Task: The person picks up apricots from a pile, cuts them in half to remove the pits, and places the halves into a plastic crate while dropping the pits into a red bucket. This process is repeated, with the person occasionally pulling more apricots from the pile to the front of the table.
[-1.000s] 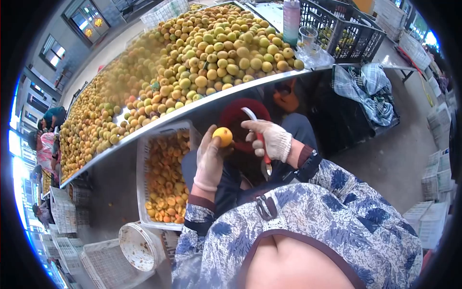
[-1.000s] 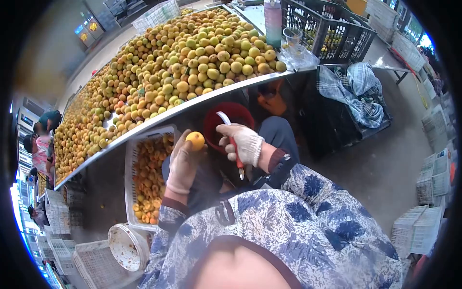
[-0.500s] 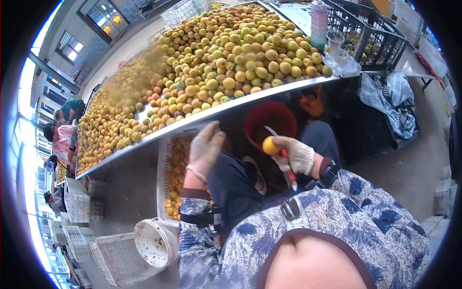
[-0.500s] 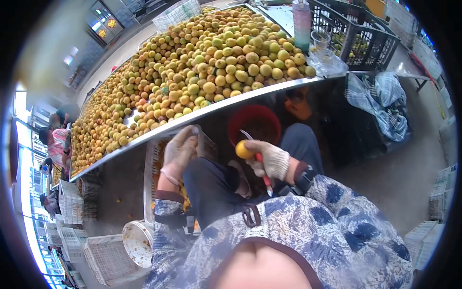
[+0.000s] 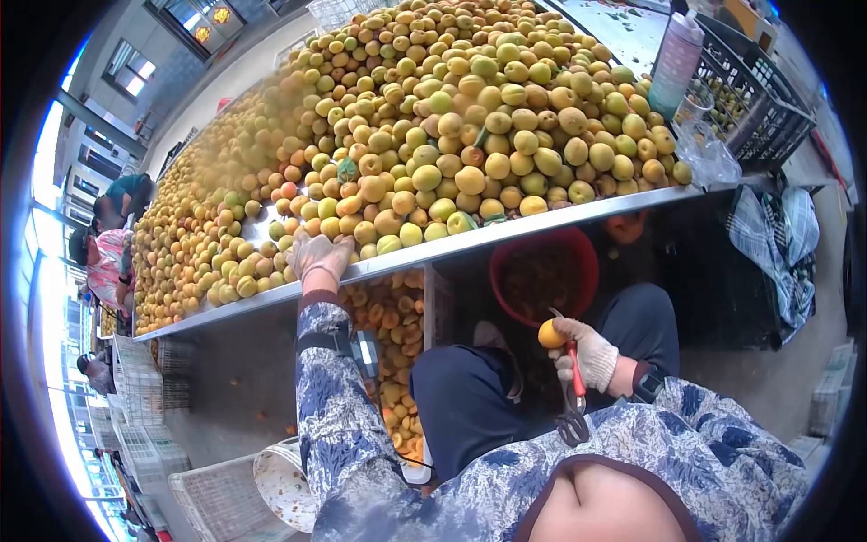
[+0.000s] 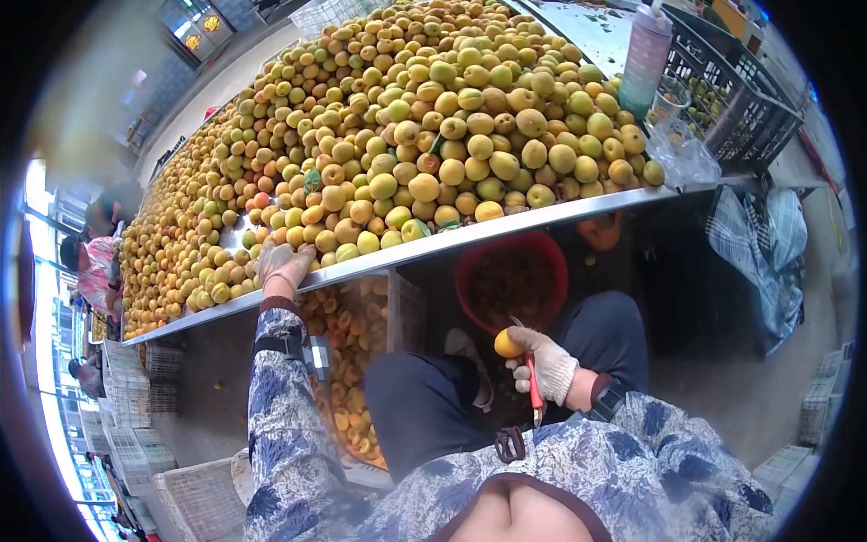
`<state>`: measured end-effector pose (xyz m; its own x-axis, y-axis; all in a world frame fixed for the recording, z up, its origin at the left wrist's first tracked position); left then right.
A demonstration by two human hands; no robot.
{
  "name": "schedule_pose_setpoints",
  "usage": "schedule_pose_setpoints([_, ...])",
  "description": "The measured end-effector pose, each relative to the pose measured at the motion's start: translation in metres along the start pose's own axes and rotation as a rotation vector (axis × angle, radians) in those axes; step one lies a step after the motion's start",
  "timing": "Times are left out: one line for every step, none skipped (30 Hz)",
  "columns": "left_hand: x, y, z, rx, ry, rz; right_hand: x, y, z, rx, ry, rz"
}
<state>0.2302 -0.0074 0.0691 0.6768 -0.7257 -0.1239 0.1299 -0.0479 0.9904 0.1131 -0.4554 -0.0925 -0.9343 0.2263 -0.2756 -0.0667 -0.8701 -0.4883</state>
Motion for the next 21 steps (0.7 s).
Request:
schedule_pose_setpoints([0.001,-0.005,-0.003,-0.020,0.042,0.013,0.000,0.002,-0.002,0.013,-0.002,-0.011])
schedule_pose_setpoints([0.002,-0.007,-0.005,-0.028,0.047,0.015,-0.001,0.004,-0.004,0.025,-0.006,-0.023])
schedule_pose_setpoints([0.002,-0.007,-0.006,-0.035,0.063,0.052,-0.002,0.004,-0.005,0.016,-0.002,-0.037])
schedule_pose_setpoints([-0.001,-0.008,-0.006,-0.040,0.079,0.087,-0.002,0.004,-0.005,0.017,-0.009,-0.035])
schedule_pose_setpoints([-0.006,-0.013,-0.010,0.026,0.086,0.103,-0.004,0.005,-0.006,0.022,0.002,-0.034])
schedule_pose_setpoints([-0.012,-0.019,-0.014,0.028,0.089,0.100,-0.006,0.005,-0.006,0.025,0.018,-0.034])
schedule_pose_setpoints([-0.017,-0.022,-0.016,0.056,0.063,0.210,-0.006,0.005,-0.006,0.021,0.019,-0.034])
schedule_pose_setpoints([-0.023,-0.024,-0.017,0.086,0.036,0.321,-0.007,0.006,-0.008,0.021,0.027,-0.036])
schedule_pose_setpoints([-0.037,-0.035,-0.020,0.033,0.034,0.672,-0.007,0.008,-0.009,0.022,0.033,-0.037])
schedule_pose_setpoints([-0.052,-0.039,-0.016,0.035,0.034,0.672,-0.007,0.009,-0.009,0.021,0.034,-0.037])
schedule_pose_setpoints([-0.070,-0.029,-0.007,0.193,-0.032,0.981,-0.006,0.010,-0.009,0.023,0.041,-0.030])
schedule_pose_setpoints([-0.093,-0.021,0.009,0.358,-0.099,1.286,-0.006,0.010,-0.008,0.025,0.046,-0.021])
schedule_pose_setpoints([-0.115,0.003,0.041,0.616,-0.154,1.130,-0.004,0.012,-0.008,0.022,0.043,-0.018])
schedule_pose_setpoints([-0.132,0.035,0.081,0.863,-0.207,0.956,-0.005,0.016,-0.007,0.033,0.058,0.011])
schedule_pose_setpoints([-0.135,0.081,0.131,0.960,-0.104,0.907,-0.005,0.020,-0.007,0.042,0.075,0.038])
schedule_pose_setpoints([-0.138,0.115,0.181,1.054,-0.001,0.854,-0.004,0.021,-0.004,0.037,0.070,0.037])
schedule_pose_setpoints([-0.165,0.116,0.209,1.147,-0.021,0.705,-0.006,0.022,-0.001,0.046,0.085,0.051])
schedule_pose_setpoints([-0.203,0.115,0.238,1.235,-0.041,0.551,-0.007,0.022,0.001,0.053,0.099,0.065])
schedule_pose_setpoints([-0.243,0.111,0.259,1.277,-0.012,0.452,-0.006,0.024,0.001,0.054,0.092,0.074])
schedule_pose_setpoints([-0.277,0.105,0.280,1.321,0.017,0.353,-0.006,0.024,0.002,0.071,0.116,0.098])
schedule_pose_setpoints([-0.305,0.097,0.301,1.307,0.170,0.212,-0.006,0.023,0.003,0.078,0.124,0.127])
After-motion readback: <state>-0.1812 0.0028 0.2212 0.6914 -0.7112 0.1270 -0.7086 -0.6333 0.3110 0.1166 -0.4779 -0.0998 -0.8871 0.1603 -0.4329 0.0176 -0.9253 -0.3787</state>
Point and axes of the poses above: each hand's wrist, its own z-axis away from the middle knuckle, its own y-axis out of the back of the hand, x = y × z, the point moved 9 cm from there along -z, towards the middle knuckle, and after that the axes turned 2 degrees about y, right-handed, at the moved point
